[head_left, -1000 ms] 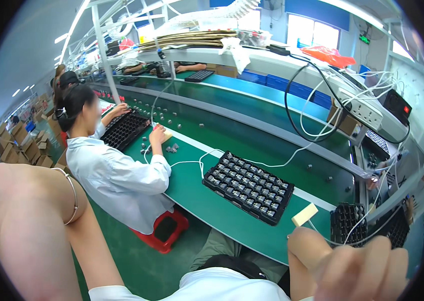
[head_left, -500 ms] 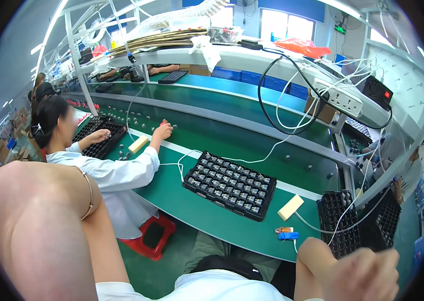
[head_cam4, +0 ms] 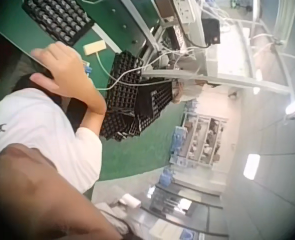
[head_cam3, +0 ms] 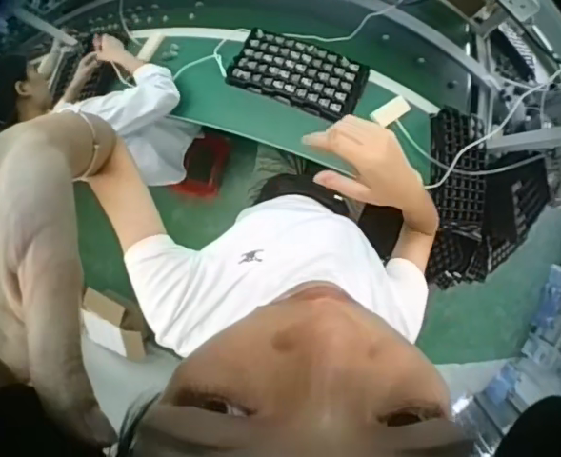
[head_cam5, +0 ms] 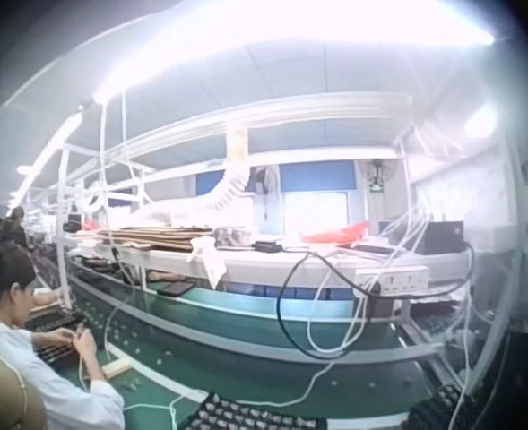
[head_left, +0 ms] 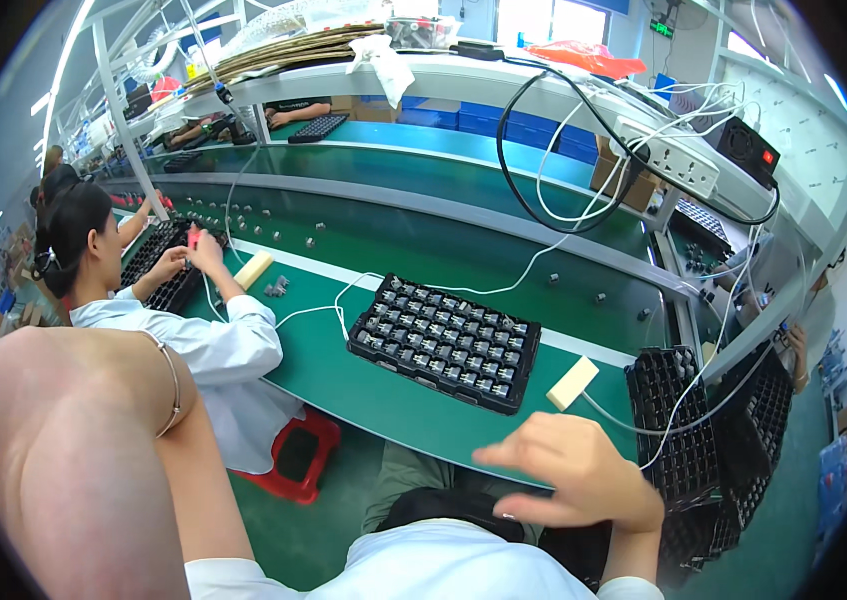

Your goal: Assembling small electronic components into a tray using a suction pen tool on a factory production line.

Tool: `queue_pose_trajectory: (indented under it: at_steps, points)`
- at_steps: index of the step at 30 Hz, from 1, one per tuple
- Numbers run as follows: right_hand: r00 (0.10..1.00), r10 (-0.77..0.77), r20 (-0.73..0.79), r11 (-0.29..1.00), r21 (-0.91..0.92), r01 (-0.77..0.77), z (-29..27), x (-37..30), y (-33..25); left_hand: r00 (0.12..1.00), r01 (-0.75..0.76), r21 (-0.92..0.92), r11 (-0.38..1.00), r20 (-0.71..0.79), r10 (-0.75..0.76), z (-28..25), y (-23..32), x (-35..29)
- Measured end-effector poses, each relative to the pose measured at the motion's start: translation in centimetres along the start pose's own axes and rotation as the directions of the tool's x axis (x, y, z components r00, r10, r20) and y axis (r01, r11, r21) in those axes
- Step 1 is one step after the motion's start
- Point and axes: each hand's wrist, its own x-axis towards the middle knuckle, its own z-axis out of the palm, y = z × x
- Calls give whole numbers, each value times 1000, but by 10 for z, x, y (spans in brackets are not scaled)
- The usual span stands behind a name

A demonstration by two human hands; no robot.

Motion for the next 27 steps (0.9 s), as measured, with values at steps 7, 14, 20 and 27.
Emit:
queue_pose_trajectory:
  at_steps: [7, 14, 20, 27]
  points:
    - [801, 556, -221, 831, 105, -547, 76, -94, 74, 1000, -6, 28, 1000, 12, 6, -8, -3, -10]
    - [666, 693, -276, 617, -251, -746, 103, -158, 116, 998, 11, 78, 997, 57, -15, -14, 11, -18]
    - [620, 737, -268, 581, -218, -784, 127, -170, 121, 989, -19, 65, 998, 147, 9, -22, 14, -7]
    - [583, 744, -328, 553, -187, -812, 134, -176, 130, 40, 725, 270, 633, 902, -430, -33, 191, -119]
